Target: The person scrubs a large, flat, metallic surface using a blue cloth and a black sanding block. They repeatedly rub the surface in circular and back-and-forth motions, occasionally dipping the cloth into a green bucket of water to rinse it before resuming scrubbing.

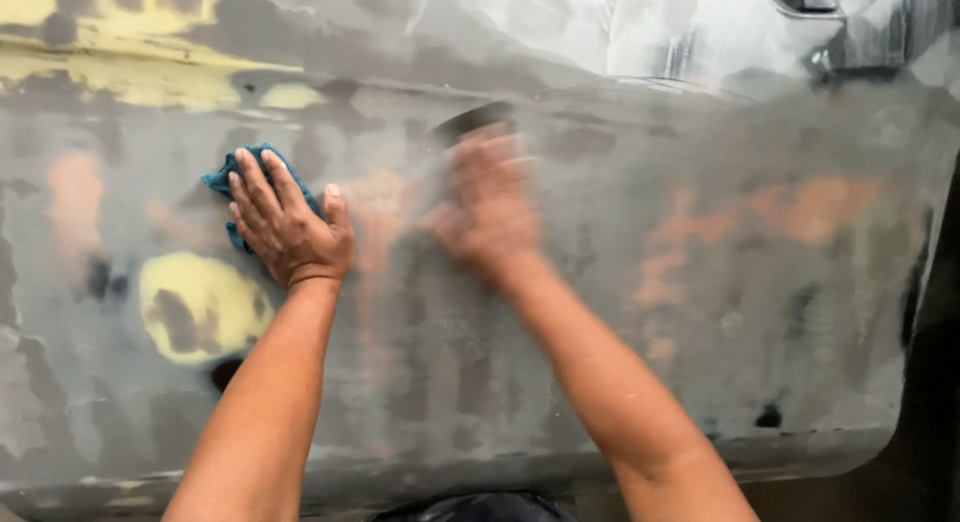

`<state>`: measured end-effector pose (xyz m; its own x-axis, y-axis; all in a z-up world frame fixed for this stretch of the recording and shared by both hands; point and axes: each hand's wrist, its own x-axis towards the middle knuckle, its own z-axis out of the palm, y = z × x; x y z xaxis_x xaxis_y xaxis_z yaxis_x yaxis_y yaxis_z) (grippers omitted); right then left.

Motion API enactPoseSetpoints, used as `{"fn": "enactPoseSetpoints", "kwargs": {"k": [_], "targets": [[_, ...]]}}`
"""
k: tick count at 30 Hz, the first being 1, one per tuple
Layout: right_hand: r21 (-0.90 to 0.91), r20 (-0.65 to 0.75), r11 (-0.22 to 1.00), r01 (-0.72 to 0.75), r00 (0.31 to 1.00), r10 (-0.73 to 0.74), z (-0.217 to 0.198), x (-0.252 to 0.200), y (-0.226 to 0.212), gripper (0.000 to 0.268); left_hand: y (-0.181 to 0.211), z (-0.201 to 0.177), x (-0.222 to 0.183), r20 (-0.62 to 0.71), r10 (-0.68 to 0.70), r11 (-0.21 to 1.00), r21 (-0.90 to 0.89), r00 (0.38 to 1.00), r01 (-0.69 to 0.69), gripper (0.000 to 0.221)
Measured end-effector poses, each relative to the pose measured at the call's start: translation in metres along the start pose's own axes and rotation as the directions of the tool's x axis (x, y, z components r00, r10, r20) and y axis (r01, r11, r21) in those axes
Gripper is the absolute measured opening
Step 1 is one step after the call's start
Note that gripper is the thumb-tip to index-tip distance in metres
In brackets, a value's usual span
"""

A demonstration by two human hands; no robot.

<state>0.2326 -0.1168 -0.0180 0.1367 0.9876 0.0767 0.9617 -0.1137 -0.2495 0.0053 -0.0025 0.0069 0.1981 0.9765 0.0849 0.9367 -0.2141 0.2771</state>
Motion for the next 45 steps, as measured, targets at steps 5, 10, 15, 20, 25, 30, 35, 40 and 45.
{"fn": "enactPoseSetpoints", "kwargs": {"k": [5,10,15,20,25,30,35,40,45], "targets": [[-0.074,0.210,0.994,0.083,0.975,-0.066,-0.042,-0.008,0.028,0.080,-0.006,0.006,-0.001,-0.016,0.014,1.000,0.021,1.000,-0.014,0.082],[-0.104,-0.122,0.781,-0.615,0.788,0.604,-0.054,-0.033,0.132,0.075,0.001,-0.001,0.004,-0.023,0.002,1.000,0.012,1.000,-0.001,0.082],[0.001,0.001,0.990,-0.142,0.990,0.142,-0.005,-0.006,0.015,0.083,-0.003,0.002,0.001,-0.028,0.011,1.000,0.001,1.000,-0.011,0.081],[0.044,0.212,0.985,0.167,0.962,-0.173,-0.047,0.007,0.007,0.085,-0.002,0.002,0.002,-0.019,0.004,1.000,0.019,1.000,-0.004,0.079],[0.054,-0.135,0.859,-0.508,0.849,0.511,-0.042,0.004,0.097,0.078,-0.001,-0.001,0.001,-0.016,0.002,1.000,0.006,1.000,-0.002,0.079],[0.087,0.389,0.989,0.116,0.911,-0.141,-0.047,0.018,-0.031,0.095,-0.001,0.000,0.004,-0.002,-0.009,1.000,0.016,1.000,0.009,0.080],[-0.158,0.303,0.974,0.164,0.947,-0.110,-0.045,0.019,0.028,0.086,-0.004,0.002,0.001,0.004,-0.004,1.000,0.021,1.000,0.004,0.080],[-0.011,-0.077,0.938,-0.346,0.936,0.345,-0.054,0.021,0.032,0.094,-0.001,0.002,-0.001,0.004,-0.005,1.000,0.017,1.000,0.005,0.079],[0.092,0.499,0.972,0.215,0.835,-0.232,-0.062,0.010,-0.033,0.100,-0.003,0.002,0.001,0.000,-0.003,1.000,0.010,1.000,0.003,0.080]]}}
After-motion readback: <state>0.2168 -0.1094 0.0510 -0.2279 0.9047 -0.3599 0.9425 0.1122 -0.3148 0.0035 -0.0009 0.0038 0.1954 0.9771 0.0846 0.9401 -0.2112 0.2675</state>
